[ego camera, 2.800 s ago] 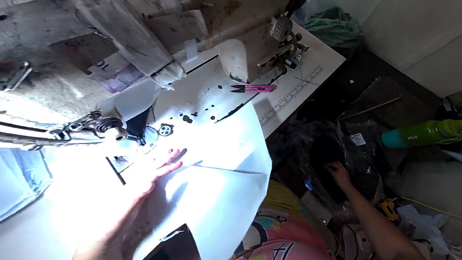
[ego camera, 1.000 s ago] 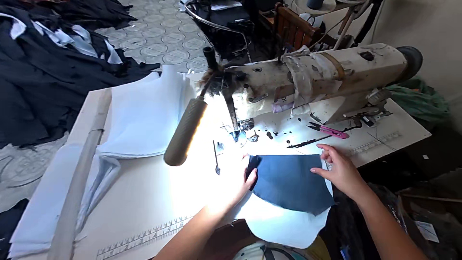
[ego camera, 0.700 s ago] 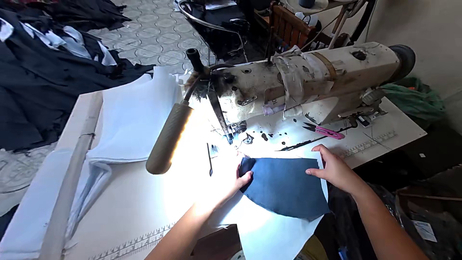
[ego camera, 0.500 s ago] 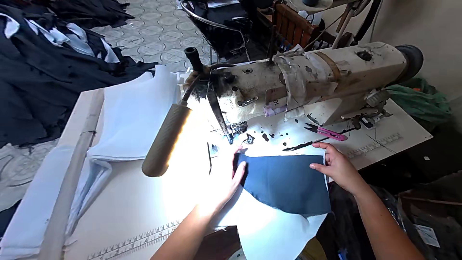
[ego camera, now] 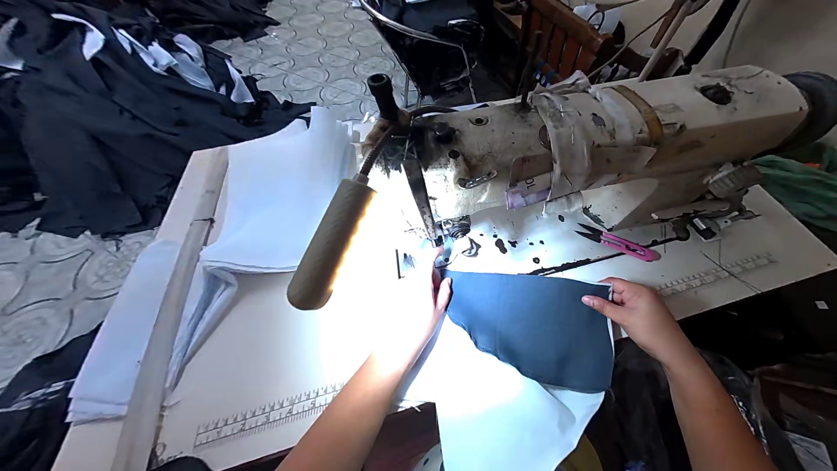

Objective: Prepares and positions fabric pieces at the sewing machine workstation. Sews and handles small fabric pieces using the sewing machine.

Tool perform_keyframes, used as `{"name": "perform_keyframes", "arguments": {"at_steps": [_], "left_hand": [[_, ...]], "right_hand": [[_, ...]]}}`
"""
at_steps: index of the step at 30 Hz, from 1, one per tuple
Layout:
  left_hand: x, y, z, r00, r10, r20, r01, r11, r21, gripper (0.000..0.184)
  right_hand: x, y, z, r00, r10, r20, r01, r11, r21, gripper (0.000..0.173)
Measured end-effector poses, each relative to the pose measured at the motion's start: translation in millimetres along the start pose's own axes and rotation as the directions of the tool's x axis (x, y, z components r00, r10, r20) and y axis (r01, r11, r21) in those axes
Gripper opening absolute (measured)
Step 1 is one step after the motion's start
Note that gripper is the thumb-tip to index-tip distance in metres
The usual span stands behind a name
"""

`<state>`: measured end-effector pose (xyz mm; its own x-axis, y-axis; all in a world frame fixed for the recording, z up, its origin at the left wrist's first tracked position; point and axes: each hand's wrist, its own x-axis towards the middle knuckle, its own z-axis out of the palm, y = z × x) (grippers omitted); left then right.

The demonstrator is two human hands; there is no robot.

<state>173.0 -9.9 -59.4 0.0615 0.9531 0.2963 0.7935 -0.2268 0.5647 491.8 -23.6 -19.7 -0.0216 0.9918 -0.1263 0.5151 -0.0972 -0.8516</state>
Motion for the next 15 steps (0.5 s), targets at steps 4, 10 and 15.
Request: {"name": "perform_keyframes", "arguments": {"at_steps": [4,10,15], "left_hand": [[-4,-4,2,0.989,0.15,-0.003,-0.148,0.979,0.143,0.02],[-15,-6,-3,0.968,0.246,0.039,-0.249,0.954,0.169,0.037],[-28,-10,-1,0.976,0.207,0.064,-0.214,0.969,0.124,0.047]], "right_hand": [[0,1,-2,1.0,-0.001,0.025,0.001,1.0,0.004,0.015],[2,0,-5,0.998,0.003,0.055,-0.003,1.0,-0.012,0.016],[3,3,-5,0.998,-0.022,0.056,0.023,1.0,-0.015,0.014]]}}
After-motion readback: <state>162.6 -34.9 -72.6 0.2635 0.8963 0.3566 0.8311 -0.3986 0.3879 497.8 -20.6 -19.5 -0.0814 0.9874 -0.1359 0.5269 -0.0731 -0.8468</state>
